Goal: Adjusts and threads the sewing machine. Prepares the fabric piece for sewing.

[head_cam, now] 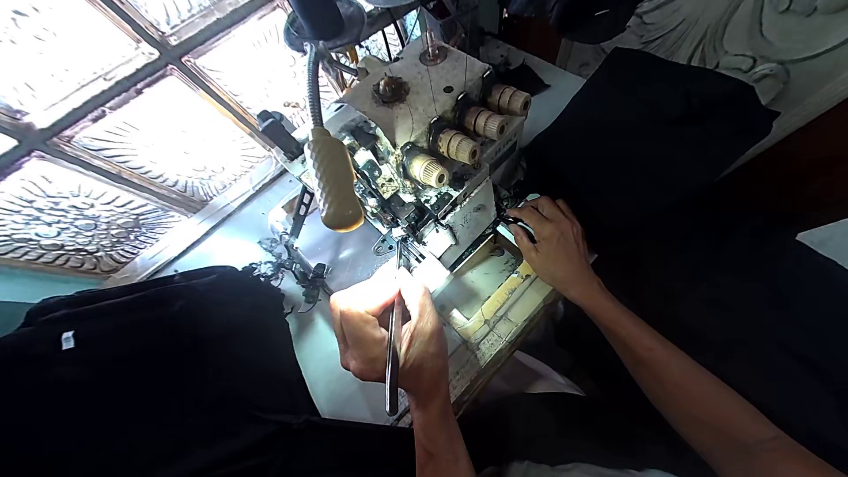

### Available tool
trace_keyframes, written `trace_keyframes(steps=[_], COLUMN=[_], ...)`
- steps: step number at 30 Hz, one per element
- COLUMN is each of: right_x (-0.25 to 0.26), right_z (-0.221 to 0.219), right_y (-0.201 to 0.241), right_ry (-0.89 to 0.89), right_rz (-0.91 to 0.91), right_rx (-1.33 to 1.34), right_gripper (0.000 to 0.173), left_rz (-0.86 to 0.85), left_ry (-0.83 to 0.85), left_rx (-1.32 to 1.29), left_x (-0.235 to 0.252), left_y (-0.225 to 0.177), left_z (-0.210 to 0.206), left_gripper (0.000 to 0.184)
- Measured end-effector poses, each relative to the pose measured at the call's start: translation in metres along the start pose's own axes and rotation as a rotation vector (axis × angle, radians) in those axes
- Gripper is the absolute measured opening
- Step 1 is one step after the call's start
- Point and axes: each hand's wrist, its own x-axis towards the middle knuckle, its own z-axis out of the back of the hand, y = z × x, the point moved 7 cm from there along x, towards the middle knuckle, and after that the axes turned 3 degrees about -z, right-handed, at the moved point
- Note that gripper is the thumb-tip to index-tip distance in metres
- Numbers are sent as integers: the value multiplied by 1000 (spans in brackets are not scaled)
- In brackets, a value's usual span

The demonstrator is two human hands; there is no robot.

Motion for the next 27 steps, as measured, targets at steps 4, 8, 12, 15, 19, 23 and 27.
trace_keyframes(steps=[4,8,12,15,19,23,27], right_x=[0,0,0,0,-1,-1,-1], right_z=[0,0,0,0,0,1,1], right_y=[0,0,0,-1,-1,0,-1], right_ry=[3,11,14,11,13,18,16], right_rz=[-5,-12,-9,4,-3,-5,-4], right_rx=[2,-2,-3,-4,7,11,18], right_gripper=[23,23,23,23,23,23,23], left_rz=[-12,15,1,6,36,76,163], left_ry=[8,15,10,8,-8,-47,-97], left_rx=[-10,-11,-8,-23,-48,-67,-99], left_x=[-1,-1,-1,0,2,5,8], left_y=[-1,0,0,1,0,1,2], left_z=[-1,-1,-1,2,3,3,5], left_gripper=[7,7,7,8,8,10,13])
